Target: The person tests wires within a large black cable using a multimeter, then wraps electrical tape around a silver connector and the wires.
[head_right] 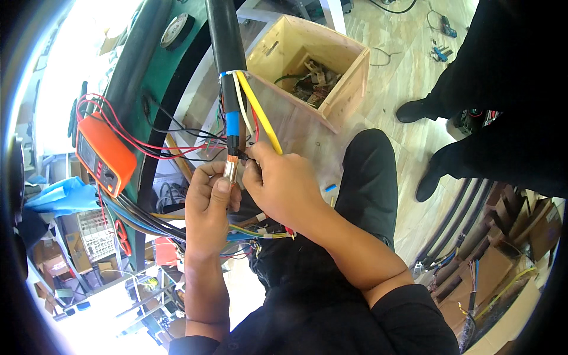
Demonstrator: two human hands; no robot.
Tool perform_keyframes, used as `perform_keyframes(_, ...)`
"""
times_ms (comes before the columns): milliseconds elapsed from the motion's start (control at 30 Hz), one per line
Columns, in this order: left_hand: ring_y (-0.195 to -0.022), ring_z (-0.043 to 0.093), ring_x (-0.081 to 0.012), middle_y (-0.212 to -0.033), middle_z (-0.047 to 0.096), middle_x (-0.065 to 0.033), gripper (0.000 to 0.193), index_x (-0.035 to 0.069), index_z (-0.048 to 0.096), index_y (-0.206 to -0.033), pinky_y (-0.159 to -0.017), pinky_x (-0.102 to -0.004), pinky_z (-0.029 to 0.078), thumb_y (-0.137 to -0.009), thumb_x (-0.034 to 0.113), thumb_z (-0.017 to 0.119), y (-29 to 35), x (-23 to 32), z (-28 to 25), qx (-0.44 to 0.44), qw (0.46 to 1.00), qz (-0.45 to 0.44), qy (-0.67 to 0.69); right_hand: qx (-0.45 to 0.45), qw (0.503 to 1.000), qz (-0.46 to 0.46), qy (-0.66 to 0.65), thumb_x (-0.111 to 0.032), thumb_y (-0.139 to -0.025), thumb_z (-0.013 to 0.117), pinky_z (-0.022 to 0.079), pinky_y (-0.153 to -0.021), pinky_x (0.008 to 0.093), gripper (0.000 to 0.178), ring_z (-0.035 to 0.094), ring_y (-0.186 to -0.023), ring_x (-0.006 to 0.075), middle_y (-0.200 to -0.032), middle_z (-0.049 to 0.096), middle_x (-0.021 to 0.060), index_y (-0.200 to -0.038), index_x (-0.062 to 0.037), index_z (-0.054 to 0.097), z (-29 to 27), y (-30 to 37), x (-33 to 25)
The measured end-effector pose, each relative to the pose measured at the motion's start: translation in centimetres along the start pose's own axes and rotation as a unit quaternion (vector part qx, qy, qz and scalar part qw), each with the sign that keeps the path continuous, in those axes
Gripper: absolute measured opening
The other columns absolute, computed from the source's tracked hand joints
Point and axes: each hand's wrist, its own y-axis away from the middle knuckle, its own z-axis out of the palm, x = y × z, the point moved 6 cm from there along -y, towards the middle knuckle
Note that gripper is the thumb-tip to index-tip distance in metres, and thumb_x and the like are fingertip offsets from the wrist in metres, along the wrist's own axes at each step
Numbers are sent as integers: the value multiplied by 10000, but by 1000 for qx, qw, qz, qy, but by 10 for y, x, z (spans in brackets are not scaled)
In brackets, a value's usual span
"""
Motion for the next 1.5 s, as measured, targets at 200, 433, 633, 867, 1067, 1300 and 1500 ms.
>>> perform_keyframes(200,-657,482,-66,-775,558,-22,222,-39,497,-1121,-586,-206,403,-981,134,509,5,1,3,37,999,5,10,11,993,-18,116,-106,-800,617,461,-494,405,73,603,-527,312,-571,582,107,-835,-46,596,-32,4,-27)
perform_keyframes(433,-604,556,-181,-708,571,-124,304,-17,436,-1149,-576,-315,443,-892,15,594,8,1,6,61,995,68,-43,-62,841,-389,371,-57,-681,669,478,-576,343,95,593,-662,243,-697,592,65,-752,-67,607,-1,-37,-109)
perform_keyframes(633,-662,590,-406,-720,589,-209,406,-3,405,-1212,-595,-456,441,-854,10,597,9,24,5,60,977,125,-163,-220,717,-456,478,-143,-640,678,502,-682,331,75,592,-779,203,-729,611,23,-653,-89,628,59,-73,-104)
perform_keyframes(867,-597,561,-290,-679,560,-175,366,10,488,-1240,-593,-374,443,-885,18,575,7,20,-2,39,981,132,-139,-68,952,-299,22,23,-830,470,488,-679,260,382,589,-728,131,-799,642,57,-1188,-21,595,8,-69,-94)
perform_keyframes(1067,-618,504,-120,-710,540,-71,368,33,482,-1288,-577,-280,424,-925,34,548,3,12,0,-20,996,32,-78,47,983,-39,-176,-17,-938,459,477,-657,214,228,572,-757,70,-898,619,54,-1112,4,606,-19,-3,-9)
perform_keyframes(1300,-658,520,-120,-744,592,-92,296,-21,479,-1197,-620,-281,438,-929,71,568,5,3,0,13,1000,-5,1,-57,984,97,-138,-91,-950,531,464,-568,224,242,578,-629,72,-782,626,45,-1155,25,587,-8,0,-1)
perform_keyframes(1500,-678,540,-110,-781,607,-92,291,-50,462,-1154,-613,-260,431,-938,115,566,3,9,2,17,999,19,-25,-158,938,172,-258,-71,-964,465,438,-518,225,274,574,-555,106,-712,610,73,-1209,26,538,3,-4,-6)
